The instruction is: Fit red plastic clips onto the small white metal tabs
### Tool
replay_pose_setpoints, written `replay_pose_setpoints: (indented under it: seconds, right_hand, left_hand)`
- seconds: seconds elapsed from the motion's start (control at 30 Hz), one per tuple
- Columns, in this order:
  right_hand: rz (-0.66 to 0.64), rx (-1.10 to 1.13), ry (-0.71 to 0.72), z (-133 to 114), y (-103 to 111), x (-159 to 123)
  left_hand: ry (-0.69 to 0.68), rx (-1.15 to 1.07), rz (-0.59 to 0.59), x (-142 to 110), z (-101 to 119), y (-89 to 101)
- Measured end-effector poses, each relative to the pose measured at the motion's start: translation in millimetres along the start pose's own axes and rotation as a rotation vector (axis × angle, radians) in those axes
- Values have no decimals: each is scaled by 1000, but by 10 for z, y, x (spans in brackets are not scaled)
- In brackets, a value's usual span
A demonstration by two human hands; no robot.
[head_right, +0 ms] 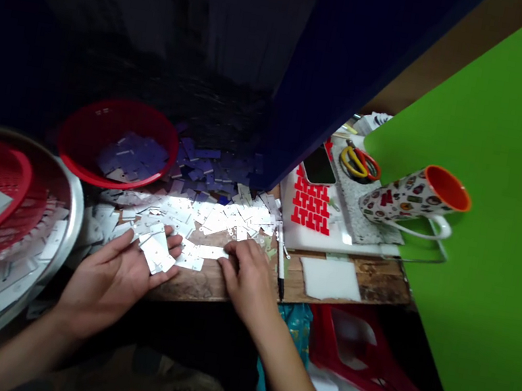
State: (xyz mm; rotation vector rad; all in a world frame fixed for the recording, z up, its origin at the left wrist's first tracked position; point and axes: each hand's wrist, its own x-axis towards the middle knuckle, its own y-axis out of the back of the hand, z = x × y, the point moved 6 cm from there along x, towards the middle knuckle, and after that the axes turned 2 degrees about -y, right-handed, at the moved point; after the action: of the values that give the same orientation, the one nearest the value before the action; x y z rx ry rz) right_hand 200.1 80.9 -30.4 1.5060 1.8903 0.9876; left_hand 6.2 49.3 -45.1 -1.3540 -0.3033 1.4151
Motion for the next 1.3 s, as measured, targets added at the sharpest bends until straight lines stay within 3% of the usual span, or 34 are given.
replay_pose_setpoints:
  seconds: [0.2,0.43,0.57,0.67,0.77,0.87,0.97,1.1,1.3]
  right_hand:
    - [-99,-62,-28,15,-87,62]
    - [13,124,-77,26,-21,5]
    - [230,183,50,-286,55,-87]
    - [134,138,248,-651,-79,-150]
    - [8,223,292,-812,-200,-193]
    - [64,365,198,-694,-162,-173]
    - [131,318,78,-460,-144,-111]
    - [28,142,14,-291,-294,-59]
    - [-70,21,-17,-291,-405,-42]
  left_hand:
    - [4,46,25,-39,19,37]
    - [7,49,53,-31,-15,64]
    - [42,31,19,-21,-89,3]
    - [59,-25,-25,-18,-117,-65]
    - [75,-55,-31,-21,-113,-73]
    - [32,-43,-17,-23,-56,-27]
    - [4,-28,1,-26,-3,22]
    - [-40,-20,49,-36,80,71]
    - [-114,-1,97,-56,178,118]
